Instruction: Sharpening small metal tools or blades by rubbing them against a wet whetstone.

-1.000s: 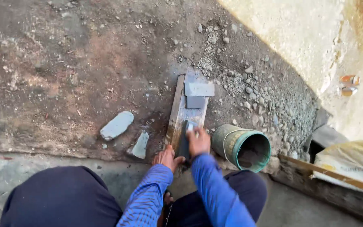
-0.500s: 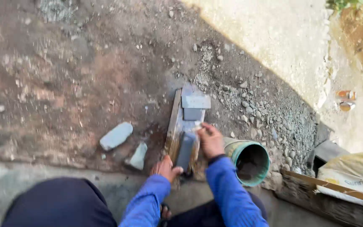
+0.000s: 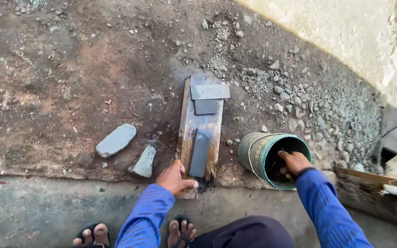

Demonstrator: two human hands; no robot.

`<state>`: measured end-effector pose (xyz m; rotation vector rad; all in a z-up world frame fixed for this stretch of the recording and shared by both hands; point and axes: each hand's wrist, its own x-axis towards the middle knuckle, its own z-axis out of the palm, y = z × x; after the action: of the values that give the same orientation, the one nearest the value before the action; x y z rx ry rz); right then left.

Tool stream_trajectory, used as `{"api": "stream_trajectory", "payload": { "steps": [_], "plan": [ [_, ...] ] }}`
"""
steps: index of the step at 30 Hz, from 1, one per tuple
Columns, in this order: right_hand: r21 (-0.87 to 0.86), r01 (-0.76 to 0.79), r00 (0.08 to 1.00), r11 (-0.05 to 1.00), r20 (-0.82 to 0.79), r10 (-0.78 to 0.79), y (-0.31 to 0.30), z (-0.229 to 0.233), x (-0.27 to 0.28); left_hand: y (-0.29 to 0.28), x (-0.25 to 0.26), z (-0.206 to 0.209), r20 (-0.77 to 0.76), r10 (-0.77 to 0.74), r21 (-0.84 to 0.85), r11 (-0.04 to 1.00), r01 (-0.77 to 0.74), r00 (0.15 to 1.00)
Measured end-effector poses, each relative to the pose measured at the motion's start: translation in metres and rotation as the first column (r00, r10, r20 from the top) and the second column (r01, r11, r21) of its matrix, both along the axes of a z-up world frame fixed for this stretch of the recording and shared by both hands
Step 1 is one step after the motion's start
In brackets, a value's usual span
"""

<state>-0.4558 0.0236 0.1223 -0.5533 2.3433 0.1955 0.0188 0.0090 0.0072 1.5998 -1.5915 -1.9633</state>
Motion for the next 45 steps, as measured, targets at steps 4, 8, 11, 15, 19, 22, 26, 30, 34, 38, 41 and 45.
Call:
{"api": "stream_trajectory", "payload": {
  "steps": [4,8,11,15,19,22,26,30,34,38,41,45],
  "plan": [
    [0.196,-0.874,0.438,0.445,-0.080,0.895,0.042,-0.227,-0.204,-0.016,0.011,-0.015,-0.127,0.070,0.050,0.997,-0.064,0.989],
    [0.164,-0.874,0.461,0.458,-0.025,0.887,0.034,-0.242,-0.207,-0.053,-0.011,0.056,0.108,0.119,-0.016,0.993,-0.118,0.987],
    [0.174,-0.860,0.481,0.480,-0.040,0.876,-0.005,-0.251,-0.139,-0.064,-0.043,0.068,0.263,0.130,-0.223,0.972,-0.071,0.956],
    [0.190,-0.841,0.506,0.507,-0.060,0.861,-0.030,-0.247,-0.114,-0.072,-0.074,0.079,0.453,0.034,-0.232,0.969,0.081,0.891],
    [0.208,-0.813,0.546,0.543,-0.052,0.836,-0.028,-0.239,-0.083,-0.058,-0.086,0.055,0.499,0.004,-0.293,0.942,0.165,0.867],
    [0.224,-0.786,0.579,0.576,-0.057,0.813,-0.021,-0.221,-0.066,-0.060,-0.090,0.079,0.544,-0.034,-0.399,0.868,0.294,0.839],
    [0.252,-0.752,0.616,0.610,-0.061,0.785,-0.013,-0.213,-0.057,-0.064,-0.090,0.069,0.575,-0.163,-0.576,0.614,0.539,0.801],
    [0.286,-0.720,0.638,0.632,-0.086,0.765,-0.019,-0.189,-0.054,-0.078,-0.085,0.032,0.568,-0.350,-0.786,0.038,0.617,0.745],
    [0.336,-0.690,0.658,0.641,-0.078,0.749,-0.013,-0.160,-0.033,-0.085,-0.069,0.018,0.650,-0.469,-0.747,-0.248,0.617,0.598],
    [0.353,-0.769,0.506,0.532,-0.173,0.845,-0.018,-0.071,0.015,-0.081,-0.052,0.000,0.556,-0.472,-0.831,-0.294,0.473,0.684],
    [0.383,-0.728,0.545,0.568,-0.179,0.819,-0.031,0.045,0.082,-0.069,-0.045,0.020,0.549,-0.462,-0.820,-0.138,0.556,0.696],
    [0.342,-0.778,0.460,0.527,-0.261,0.849,-0.040,0.118,0.121,-0.035,-0.047,0.023,0.454,-0.316,-0.810,0.243,0.534,0.833]
  ]
}}
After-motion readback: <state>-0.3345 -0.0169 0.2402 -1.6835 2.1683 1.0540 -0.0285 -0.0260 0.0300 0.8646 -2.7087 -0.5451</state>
